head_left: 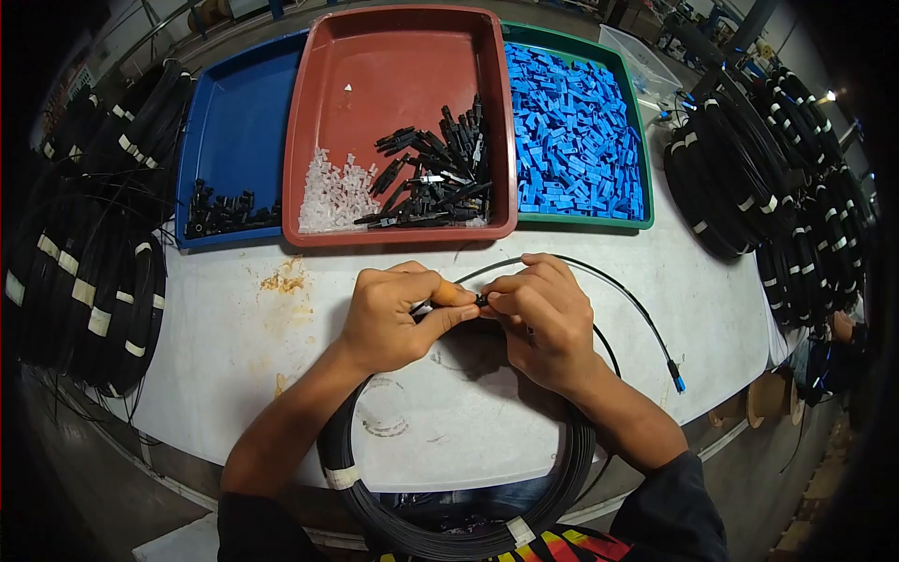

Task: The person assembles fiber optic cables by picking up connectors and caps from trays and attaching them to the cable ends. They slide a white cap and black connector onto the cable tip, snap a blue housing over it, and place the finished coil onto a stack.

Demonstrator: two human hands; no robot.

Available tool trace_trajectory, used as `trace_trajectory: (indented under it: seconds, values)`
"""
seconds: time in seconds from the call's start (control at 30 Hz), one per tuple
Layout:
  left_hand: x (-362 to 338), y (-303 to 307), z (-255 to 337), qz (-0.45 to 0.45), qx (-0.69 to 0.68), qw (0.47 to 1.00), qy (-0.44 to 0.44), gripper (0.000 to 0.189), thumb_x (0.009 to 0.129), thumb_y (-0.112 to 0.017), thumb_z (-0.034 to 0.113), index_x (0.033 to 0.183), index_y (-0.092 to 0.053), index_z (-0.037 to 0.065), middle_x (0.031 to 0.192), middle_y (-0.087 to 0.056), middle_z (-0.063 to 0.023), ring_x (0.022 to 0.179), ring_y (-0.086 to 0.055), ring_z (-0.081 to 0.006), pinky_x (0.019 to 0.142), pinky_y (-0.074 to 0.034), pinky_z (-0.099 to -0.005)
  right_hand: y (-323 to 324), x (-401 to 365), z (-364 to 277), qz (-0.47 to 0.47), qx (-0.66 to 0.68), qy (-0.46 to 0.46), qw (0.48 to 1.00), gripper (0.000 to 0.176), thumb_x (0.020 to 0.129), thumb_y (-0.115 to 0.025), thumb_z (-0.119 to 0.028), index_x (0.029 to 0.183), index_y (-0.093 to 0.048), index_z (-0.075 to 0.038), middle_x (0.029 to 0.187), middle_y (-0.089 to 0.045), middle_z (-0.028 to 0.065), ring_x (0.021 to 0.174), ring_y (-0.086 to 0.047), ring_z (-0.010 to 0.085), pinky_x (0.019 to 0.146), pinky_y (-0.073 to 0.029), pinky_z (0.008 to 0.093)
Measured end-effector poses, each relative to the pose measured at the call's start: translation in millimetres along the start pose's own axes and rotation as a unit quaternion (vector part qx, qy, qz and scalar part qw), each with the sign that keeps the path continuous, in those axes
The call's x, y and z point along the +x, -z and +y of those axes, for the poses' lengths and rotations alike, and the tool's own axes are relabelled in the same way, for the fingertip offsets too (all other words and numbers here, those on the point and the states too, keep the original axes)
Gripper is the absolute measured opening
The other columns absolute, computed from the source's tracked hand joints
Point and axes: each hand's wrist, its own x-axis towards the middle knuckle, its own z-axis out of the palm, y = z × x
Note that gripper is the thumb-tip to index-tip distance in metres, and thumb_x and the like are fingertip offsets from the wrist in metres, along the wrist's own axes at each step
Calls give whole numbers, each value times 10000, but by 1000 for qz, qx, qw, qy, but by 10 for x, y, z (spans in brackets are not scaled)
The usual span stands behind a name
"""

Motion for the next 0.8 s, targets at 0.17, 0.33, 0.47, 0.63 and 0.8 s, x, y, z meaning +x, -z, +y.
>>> trace_trajectory:
  seconds: [0.17, 0.33, 0.47, 0.63, 0.8]
  values:
    - [6, 23, -4, -20, -68, 995, 70, 114, 796, -846, 36, 870, -774, -13, 830, -776, -141, 681, -729, -172, 611, -555, -280, -7, -1, 11, 10, -54, 80, 995, 185, 651, -704, 53, 795, -622, -30, 885, -684, 93, 798, -653, 280, 867, -554, 463]
    - [5, -16, -66, -32, 6, 996, -80, 98, 753, -815, -26, 826, -750, -16, 789, -756, -127, 684, -718, -197, 647, -537, -305, 13, -13, 20, -28, 23, 31, 999, 228, 668, -734, 133, 809, -628, -10, 844, -718, 105, 739, -682, 255, 916, -547, 474]
    - [46, 7, -23, -34, 150, 956, -250, 152, 687, -777, -92, 799, -727, -2, 838, -755, -105, 715, -718, -210, 652, -535, -335, -58, -42, 26, -14, 141, -90, 986, 186, 659, -708, 156, 763, -636, 20, 797, -703, 127, 767, -680, 307, 879, -541, 421]
    - [36, 1, -49, -8, 119, 967, -224, 129, 720, -809, -66, 799, -728, -3, 832, -761, -124, 699, -717, -207, 646, -539, -327, -44, -49, 16, -15, 166, -146, 975, 209, 675, -741, 138, 811, -646, 10, 811, -708, 120, 770, -679, 298, 856, -537, 423]
    - [-12, -9, -20, 8, -24, 1000, -4, 88, 807, -816, 10, 851, -756, -37, 804, -765, -144, 687, -721, -180, 612, -544, -271, -29, -31, 26, 24, 43, -1, 999, 270, 663, -743, 133, 871, -647, -10, 865, -707, 106, 800, -672, 301, 846, -540, 432]
